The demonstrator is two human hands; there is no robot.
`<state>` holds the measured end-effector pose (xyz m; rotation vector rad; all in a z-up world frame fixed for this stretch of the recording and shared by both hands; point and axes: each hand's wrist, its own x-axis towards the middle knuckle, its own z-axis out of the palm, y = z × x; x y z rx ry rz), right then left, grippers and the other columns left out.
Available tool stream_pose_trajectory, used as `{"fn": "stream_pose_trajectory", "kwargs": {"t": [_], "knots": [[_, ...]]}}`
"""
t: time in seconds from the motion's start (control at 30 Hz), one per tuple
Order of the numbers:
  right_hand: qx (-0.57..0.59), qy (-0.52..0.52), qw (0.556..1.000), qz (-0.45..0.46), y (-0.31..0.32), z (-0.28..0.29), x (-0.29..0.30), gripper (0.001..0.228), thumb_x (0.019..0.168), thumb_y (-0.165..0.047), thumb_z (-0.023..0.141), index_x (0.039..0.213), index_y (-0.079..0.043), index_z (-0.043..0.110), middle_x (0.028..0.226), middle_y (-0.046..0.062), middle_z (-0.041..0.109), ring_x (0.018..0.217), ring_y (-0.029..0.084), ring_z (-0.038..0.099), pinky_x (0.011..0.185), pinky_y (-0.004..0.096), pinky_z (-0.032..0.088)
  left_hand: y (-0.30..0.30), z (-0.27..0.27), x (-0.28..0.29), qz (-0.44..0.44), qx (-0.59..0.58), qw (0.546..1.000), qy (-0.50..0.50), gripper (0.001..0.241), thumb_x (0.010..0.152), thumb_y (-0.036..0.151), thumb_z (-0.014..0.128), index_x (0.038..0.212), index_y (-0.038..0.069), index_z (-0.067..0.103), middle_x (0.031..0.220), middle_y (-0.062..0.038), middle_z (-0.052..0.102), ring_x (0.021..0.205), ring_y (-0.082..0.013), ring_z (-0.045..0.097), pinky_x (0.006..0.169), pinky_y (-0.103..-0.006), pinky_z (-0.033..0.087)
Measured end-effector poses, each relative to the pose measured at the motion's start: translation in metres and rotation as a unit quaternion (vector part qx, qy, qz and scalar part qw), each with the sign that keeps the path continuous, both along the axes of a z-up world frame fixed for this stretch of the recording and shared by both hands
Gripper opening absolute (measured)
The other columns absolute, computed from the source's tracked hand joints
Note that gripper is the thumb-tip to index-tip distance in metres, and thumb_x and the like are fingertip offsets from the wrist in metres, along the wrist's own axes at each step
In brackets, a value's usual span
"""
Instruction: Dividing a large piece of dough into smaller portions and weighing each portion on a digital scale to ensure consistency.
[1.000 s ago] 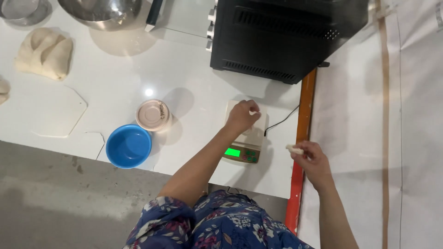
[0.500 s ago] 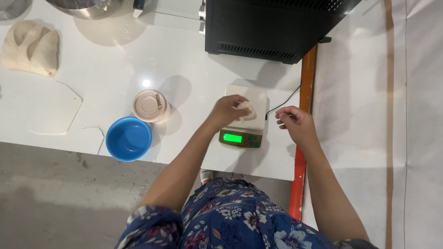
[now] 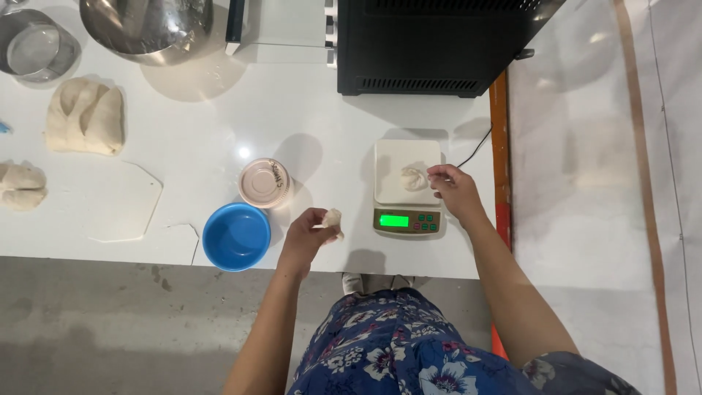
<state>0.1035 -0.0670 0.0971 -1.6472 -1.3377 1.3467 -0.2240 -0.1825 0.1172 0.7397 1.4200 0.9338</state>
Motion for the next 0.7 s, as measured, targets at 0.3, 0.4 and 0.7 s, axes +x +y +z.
{"fn": "stream_pose_trajectory", "kwargs": {"t": [0.3, 0.4, 0.7], "knots": [[-0.026, 0.002, 1.0, -0.014, -0.005, -0.027, 0.026, 0.019, 0.097, -0.013, 0.062, 0.113, -0.007, 0.071, 0.101, 0.002, 0.07, 0.089, 0.011, 0.065, 0.079, 0.028, 0.056, -0.006, 0.017, -0.012, 0.038, 0.166, 0.937, 0.306, 0.032, 0.076, 0.007, 0.084, 0.105, 0.001, 0.07, 0.116, -0.015, 0.062, 0.093, -0.0193, 0.07, 0.068, -0.0275, 0.063], [-0.018, -0.009, 1.0, 0.001, 0.003, -0.042, 0.023, 0.021, 0.098, -0.014, 0.063, 0.116, -0.008, 0.072, 0.101, 0.003, 0.071, 0.088, 0.012, 0.064, 0.079, 0.029, 0.055, -0.001, 0.034, 0.002, 0.032, 0.07, 0.962, 0.261, 0.034, 0.079, 0.011, 0.08, 0.109, 0.003, 0.066, 0.106, -0.01, 0.074, 0.088, -0.018, 0.075, 0.07, -0.0295, 0.058], [0.051, -0.086, 0.993, 0.067, 0.016, -0.064, 0.024, 0.044, 0.093, -0.021, 0.067, 0.135, -0.012, 0.06, 0.125, 0.009, 0.066, 0.107, 0.022, 0.069, 0.09, 0.035, 0.056, 0.008, 0.029, 0.032, 0.026, 0.099, 0.946, 0.309, 0.073, 0.077, 0.012, 0.084, 0.139, 0.006, 0.045, 0.106, -0.014, 0.066, 0.092, -0.0234, 0.071, 0.077, -0.0342, 0.06]]}}
